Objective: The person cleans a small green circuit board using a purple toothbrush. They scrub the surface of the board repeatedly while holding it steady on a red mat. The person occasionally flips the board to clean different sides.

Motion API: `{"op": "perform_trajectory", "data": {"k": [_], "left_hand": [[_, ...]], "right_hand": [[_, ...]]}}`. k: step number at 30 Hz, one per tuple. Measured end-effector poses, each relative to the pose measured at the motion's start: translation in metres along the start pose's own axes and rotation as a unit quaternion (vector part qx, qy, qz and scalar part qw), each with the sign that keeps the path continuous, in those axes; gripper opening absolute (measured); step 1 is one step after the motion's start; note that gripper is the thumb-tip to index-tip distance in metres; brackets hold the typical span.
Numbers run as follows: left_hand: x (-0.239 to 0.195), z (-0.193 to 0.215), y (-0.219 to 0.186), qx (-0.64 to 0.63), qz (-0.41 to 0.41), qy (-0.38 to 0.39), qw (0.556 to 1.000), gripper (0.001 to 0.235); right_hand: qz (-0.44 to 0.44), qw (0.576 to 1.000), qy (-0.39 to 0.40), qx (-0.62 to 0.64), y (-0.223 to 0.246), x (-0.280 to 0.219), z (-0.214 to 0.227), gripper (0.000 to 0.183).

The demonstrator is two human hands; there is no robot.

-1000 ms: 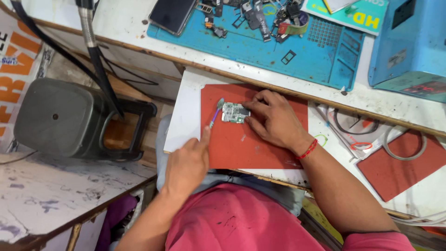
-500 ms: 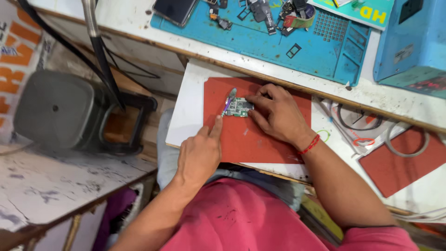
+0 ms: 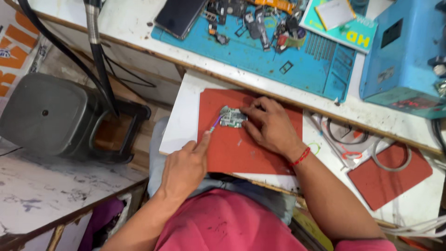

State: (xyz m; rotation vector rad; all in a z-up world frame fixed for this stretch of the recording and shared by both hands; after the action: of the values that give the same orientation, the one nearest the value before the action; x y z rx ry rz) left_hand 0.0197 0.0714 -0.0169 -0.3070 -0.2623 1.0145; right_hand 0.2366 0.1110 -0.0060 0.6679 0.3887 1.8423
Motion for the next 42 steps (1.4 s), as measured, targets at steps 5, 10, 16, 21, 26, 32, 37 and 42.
{"op": "perform_trajectory", "data": {"k": [5,10,16,21,26,32,37,42], "left_hand": [[0.001,0.009,0.002,-0.036,-0.005,-0.053,0.998,0.046],[-0.006,0.007,0.001,-0.062,-0.013,-0.018,0.998,0.048],[0.008,0.001,0.002,-0.042,0.066,-0.014,0.997,0.050],[0.006,0.002,-0.009,-0.031,0.020,-0.026,0.999,0.051],[0.003,0.006,-0.003,-0.055,0.037,-0.030,0.997,0.047],[0.011,0.008,0.004,-0.013,0.032,-0.012,0.999,0.047],[-0.009,0.003,0.010,-0.249,0.002,-0.129,0.960,0.039],[0.002,-0.050,0.024,-0.731,0.196,-0.080,0.649,0.034]], "right_hand": [[-0.004,1.000,0.005,0.008,0.000,0.004,0.003,0.035],[-0.014,1.000,-0.015,0.013,-0.003,0.004,0.001,0.035],[-0.013,0.999,-0.032,0.016,-0.002,0.005,0.002,0.033],[-0.016,0.999,-0.030,0.010,-0.001,0.007,0.005,0.032],[-0.005,0.999,-0.037,-0.001,-0.003,0.004,0.004,0.032],[-0.005,1.000,-0.028,0.006,-0.003,0.004,0.003,0.031],[-0.027,0.998,-0.026,0.042,0.006,0.003,0.009,0.034],[-0.154,0.940,0.064,0.299,0.035,-0.011,-0.013,0.027]]}}
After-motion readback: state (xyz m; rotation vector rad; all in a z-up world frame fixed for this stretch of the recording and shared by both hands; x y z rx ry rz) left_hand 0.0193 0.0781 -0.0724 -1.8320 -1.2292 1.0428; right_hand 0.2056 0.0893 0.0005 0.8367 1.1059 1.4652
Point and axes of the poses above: each hand's wrist, its own x-axis towards the middle knuckle, its own z-axis out of the back of the hand, y = z × x, the point moved 6 cm from there along x, towards the middle knuckle, and after that the axes turned 1 degree about x, right-handed, at the moved point
